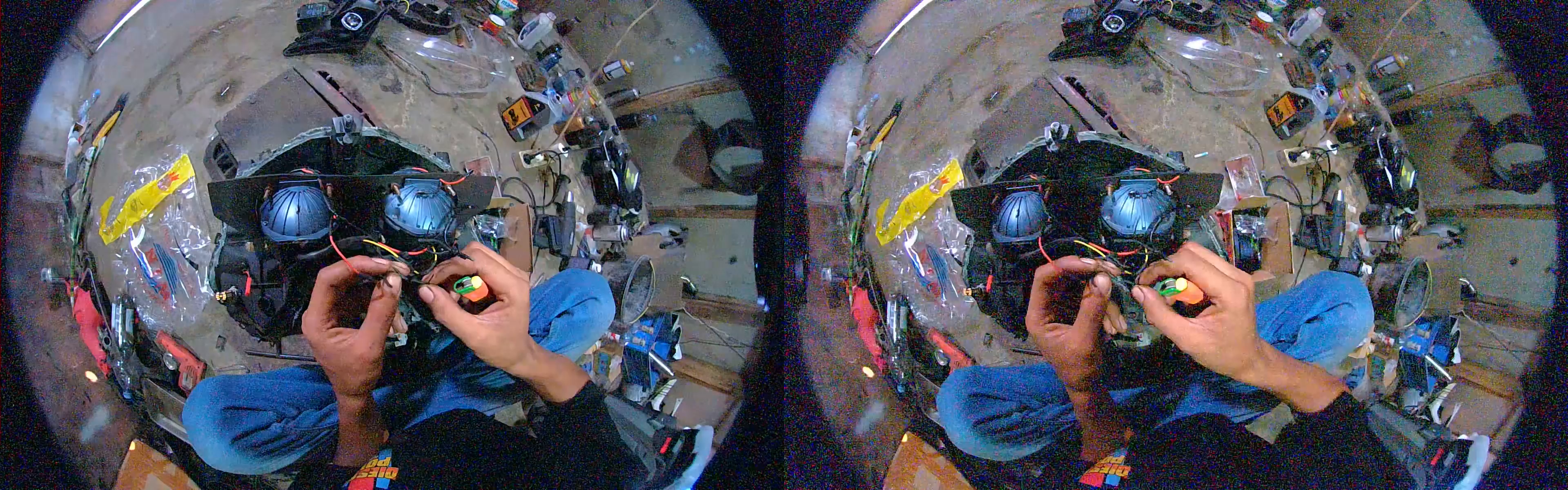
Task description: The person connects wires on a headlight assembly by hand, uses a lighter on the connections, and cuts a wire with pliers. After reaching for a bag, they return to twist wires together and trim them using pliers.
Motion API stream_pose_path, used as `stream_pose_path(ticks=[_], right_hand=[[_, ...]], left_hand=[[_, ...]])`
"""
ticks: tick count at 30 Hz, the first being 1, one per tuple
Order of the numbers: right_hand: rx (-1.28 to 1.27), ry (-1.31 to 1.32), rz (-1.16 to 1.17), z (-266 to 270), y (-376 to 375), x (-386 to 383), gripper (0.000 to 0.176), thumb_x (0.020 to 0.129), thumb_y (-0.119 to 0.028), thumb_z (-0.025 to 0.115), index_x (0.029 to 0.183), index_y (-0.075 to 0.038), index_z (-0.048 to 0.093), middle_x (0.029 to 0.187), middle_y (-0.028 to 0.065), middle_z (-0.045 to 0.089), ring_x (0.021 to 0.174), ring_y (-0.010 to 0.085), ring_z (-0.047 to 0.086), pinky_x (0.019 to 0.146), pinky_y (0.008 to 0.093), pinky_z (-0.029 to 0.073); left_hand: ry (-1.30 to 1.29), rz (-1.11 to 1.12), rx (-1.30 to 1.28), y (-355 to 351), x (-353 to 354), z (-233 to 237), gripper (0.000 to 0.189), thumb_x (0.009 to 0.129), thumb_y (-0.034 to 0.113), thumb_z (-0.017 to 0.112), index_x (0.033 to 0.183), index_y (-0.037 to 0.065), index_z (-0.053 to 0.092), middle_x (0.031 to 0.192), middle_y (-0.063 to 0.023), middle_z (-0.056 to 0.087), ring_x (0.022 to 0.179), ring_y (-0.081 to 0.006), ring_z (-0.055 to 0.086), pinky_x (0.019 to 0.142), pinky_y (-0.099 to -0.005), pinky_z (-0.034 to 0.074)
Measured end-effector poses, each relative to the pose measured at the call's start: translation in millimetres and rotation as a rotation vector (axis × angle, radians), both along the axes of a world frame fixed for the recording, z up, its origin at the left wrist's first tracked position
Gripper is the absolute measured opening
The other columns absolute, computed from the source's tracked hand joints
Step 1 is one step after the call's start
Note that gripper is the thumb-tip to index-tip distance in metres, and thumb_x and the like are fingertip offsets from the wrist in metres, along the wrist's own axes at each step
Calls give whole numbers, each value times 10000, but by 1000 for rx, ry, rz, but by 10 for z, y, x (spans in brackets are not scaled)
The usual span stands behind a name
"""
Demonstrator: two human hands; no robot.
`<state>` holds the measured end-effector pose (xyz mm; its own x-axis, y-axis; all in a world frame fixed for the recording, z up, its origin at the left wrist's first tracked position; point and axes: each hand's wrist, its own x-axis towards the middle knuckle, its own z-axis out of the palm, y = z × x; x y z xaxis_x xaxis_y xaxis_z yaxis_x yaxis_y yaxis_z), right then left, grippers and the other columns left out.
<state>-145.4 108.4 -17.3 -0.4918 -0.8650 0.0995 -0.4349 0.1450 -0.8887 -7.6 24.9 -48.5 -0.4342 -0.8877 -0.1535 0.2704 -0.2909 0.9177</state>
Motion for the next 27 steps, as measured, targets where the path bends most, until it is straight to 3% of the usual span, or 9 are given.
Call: stream_pose_path(ticks=[5,14,17,23,27], right_hand=[[-15,12,-12,-19,-24,32,130,788,-30,804,873,1,710,814,87,692,724,176,642,645,301,483],[-28,-35,-46,-52,-35,73,131,767,-28,819,838,10,715,791,86,695,695,156,620,617,286,450],[-47,-11,-36,-71,-39,58,133,763,-27,821,836,10,716,783,86,692,691,156,615,611,286,444],[-51,-8,-31,-75,-44,50,139,756,-27,825,835,11,716,759,81,679,676,157,599,600,291,429],[-44,-18,-33,-56,-52,50,137,756,-24,823,835,9,716,751,78,673,673,159,590,606,295,423]], left_hand=[[-37,38,-114,9,-23,-57,205,908,-54,685,1100,-13,629,1027,-120,726,825,-110,669,669,-230,534],[-17,30,-28,-2,-5,-19,200,905,-56,693,1092,-16,636,1009,-105,723,781,-90,652,649,-212,512],[-23,-2,72,-6,22,4,200,903,-50,702,1091,-15,641,1020,-97,722,826,-99,665,703,-222,523],[-41,33,20,2,9,-9,199,901,-37,716,1088,-12,651,1051,-87,719,936,-119,676,841,-252,525],[-41,41,26,-5,-1,2,190,904,-23,723,1081,-12,654,1015,-87,727,886,-109,674,776,-235,524]])
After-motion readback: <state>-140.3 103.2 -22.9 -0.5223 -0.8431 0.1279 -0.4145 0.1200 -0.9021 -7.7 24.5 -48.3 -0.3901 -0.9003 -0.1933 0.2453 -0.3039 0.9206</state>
